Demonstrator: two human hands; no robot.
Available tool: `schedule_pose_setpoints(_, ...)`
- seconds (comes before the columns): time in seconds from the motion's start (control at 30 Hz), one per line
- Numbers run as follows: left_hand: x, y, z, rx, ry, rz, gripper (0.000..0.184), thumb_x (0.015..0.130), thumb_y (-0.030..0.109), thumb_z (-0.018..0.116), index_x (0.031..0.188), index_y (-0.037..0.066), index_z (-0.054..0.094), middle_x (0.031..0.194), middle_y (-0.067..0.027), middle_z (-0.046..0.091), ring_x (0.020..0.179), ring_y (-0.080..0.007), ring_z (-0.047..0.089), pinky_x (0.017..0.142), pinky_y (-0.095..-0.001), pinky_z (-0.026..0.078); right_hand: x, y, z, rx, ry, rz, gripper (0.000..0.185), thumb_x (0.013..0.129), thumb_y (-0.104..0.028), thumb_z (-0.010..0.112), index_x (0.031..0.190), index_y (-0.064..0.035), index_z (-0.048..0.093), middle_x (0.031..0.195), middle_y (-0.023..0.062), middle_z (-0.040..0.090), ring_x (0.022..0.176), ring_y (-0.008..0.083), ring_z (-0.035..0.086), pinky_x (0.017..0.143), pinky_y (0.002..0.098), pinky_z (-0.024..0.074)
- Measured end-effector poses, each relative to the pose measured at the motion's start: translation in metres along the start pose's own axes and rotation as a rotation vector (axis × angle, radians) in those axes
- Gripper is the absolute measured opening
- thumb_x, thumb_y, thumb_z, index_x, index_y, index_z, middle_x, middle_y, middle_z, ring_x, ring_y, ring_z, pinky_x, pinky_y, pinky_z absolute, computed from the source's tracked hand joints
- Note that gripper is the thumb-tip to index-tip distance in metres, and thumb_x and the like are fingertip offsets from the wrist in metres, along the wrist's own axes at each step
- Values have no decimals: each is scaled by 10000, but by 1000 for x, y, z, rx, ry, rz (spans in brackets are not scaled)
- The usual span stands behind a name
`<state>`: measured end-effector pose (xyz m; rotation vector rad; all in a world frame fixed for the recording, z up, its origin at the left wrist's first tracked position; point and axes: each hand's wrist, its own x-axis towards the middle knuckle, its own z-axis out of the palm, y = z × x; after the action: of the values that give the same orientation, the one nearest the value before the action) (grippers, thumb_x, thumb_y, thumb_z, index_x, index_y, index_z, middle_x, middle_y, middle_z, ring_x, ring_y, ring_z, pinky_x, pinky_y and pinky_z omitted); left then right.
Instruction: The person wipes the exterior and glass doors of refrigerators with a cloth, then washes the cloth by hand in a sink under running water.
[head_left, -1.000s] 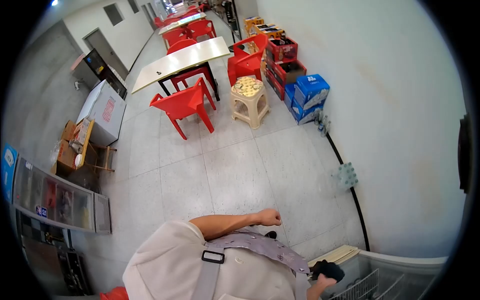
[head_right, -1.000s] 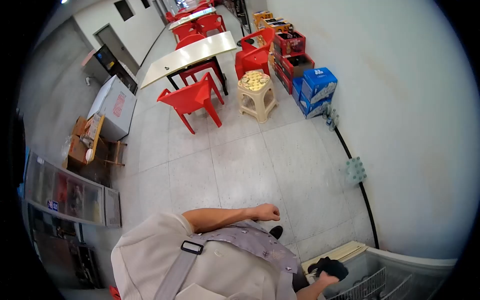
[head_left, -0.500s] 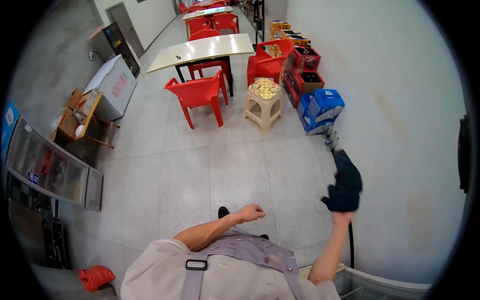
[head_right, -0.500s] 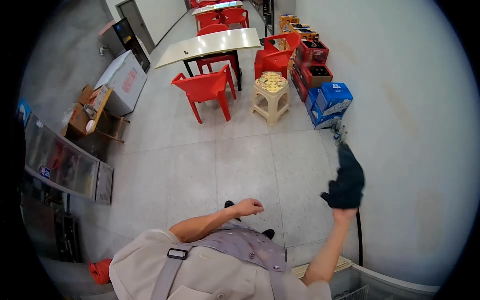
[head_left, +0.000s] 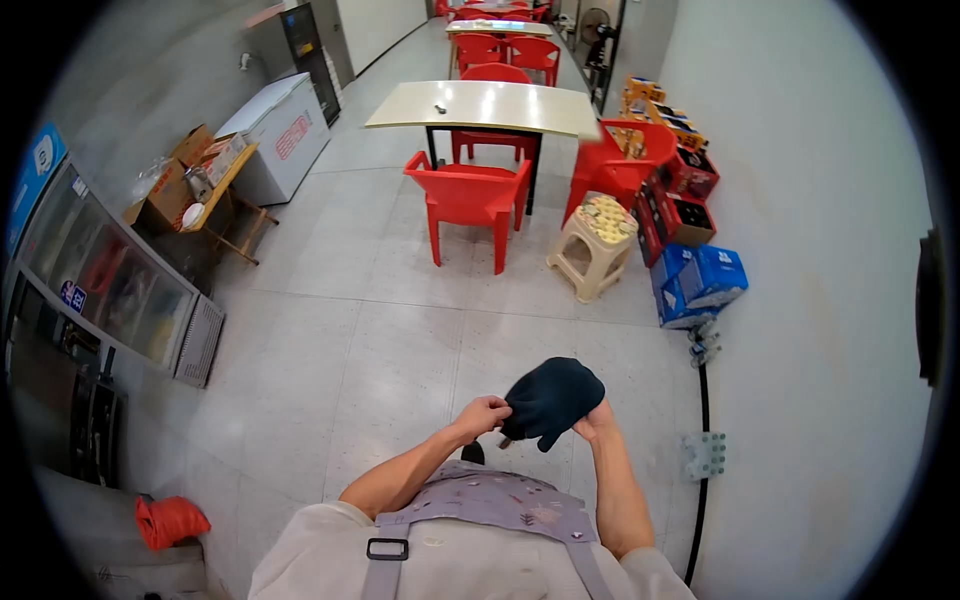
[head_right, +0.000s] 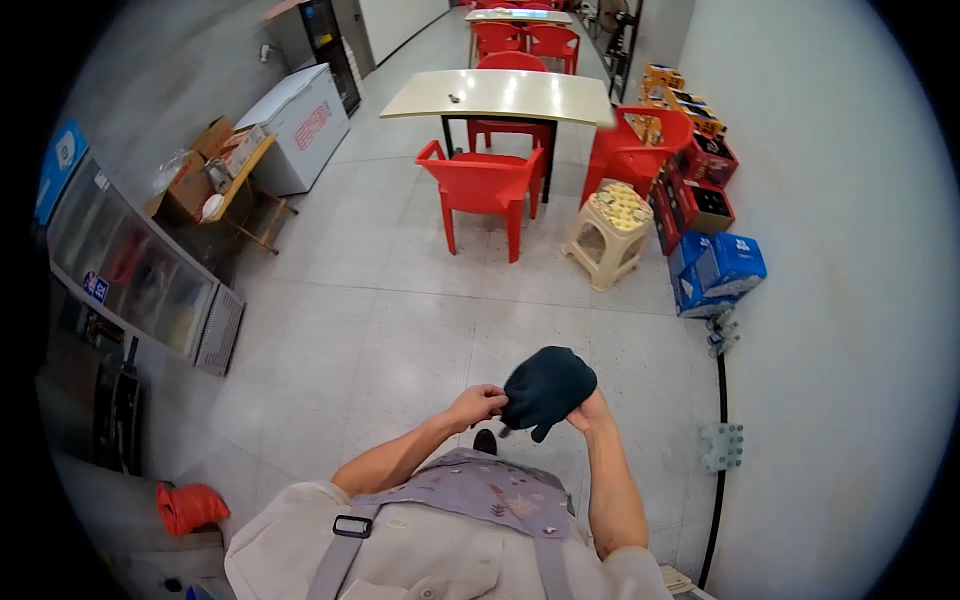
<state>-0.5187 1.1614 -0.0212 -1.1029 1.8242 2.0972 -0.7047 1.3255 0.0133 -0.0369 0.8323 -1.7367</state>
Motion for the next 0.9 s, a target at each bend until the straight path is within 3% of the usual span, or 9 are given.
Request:
schedule_pose_setpoints(0.1,15,-26,-51,-86,32,25,260,919,282,649,1058,63,670,946,-48,677,801,-117,620,673,-246,487,43,3,37,-86,-156,111,459,968,-374,597,1290,-48,575,1253,106,645,1114,230,645,945,406,541)
schedule_pose_setpoints(0.2,6,-23,-86,-148,98,-4,250,933,252,624,1103,72,659,999,-31,694,877,-137,645,761,-309,515,94,25,61,-203,-247,230,455,951,-342,634,1292,-48,572,1219,106,660,1072,222,663,914,390,554)
schedule_pose_setpoints(0.27,4,-21,-101,-207,150,14,276,928,232,608,1137,55,647,1004,-44,694,876,-148,652,747,-307,507,111,35,88,-281,-363,325,440,930,-279,674,1290,-46,575,1207,100,663,1054,210,667,900,370,558)
schedule_pose_setpoints(0.33,16,-32,-114,-358,200,100,323,926,177,600,1214,30,611,1051,-58,689,916,-165,657,747,-309,509,123,42,121,-312,-397,399,440,922,-240,687,1294,-35,572,1200,90,660,1043,184,659,882,346,559)
schedule_pose_setpoints(0.47,2,0,-132,-562,270,222,365,922,224,670,1234,44,608,1128,-54,668,991,-158,645,780,-316,532,168,59,149,-412,-373,560,383,906,-211,700,1233,-32,608,1132,71,674,967,153,661,807,316,564)
schedule_pose_setpoints(0.57,10,20,-163,-838,221,197,384,912,260,696,1236,71,613,1147,-62,666,1020,-152,646,800,-324,546,219,64,154,-477,-578,607,411,908,-240,706,1258,-56,592,1124,59,668,959,167,667,800,334,577)
schedule_pose_setpoints(0.7,38,49,-214,-959,160,313,360,938,279,663,1229,73,610,1136,-55,676,1014,-166,666,825,-314,561,293,48,172,-574,-555,664,434,883,-210,728,1263,-44,598,1139,58,669,965,157,663,790,321,573)
schedule_pose_setpoints(0.73,40,69,-225,-1085,187,282,337,958,258,634,1232,64,605,1131,-54,679,994,-163,672,822,-304,560,309,46,182,-541,-559,529,458,878,-200,728,1284,-37,593,1154,67,670,974,162,662,799,321,567)
schedule_pose_setpoints(0.9,79,128,-291,-1113,260,473,373,984,298,599,1290,88,562,1252,-55,635,1105,-176,633,934,-341,530,413,11,220,-591,-651,490,491,875,-187,721,1317,-34,575,1186,77,667,1018,171,659,819,318,558)
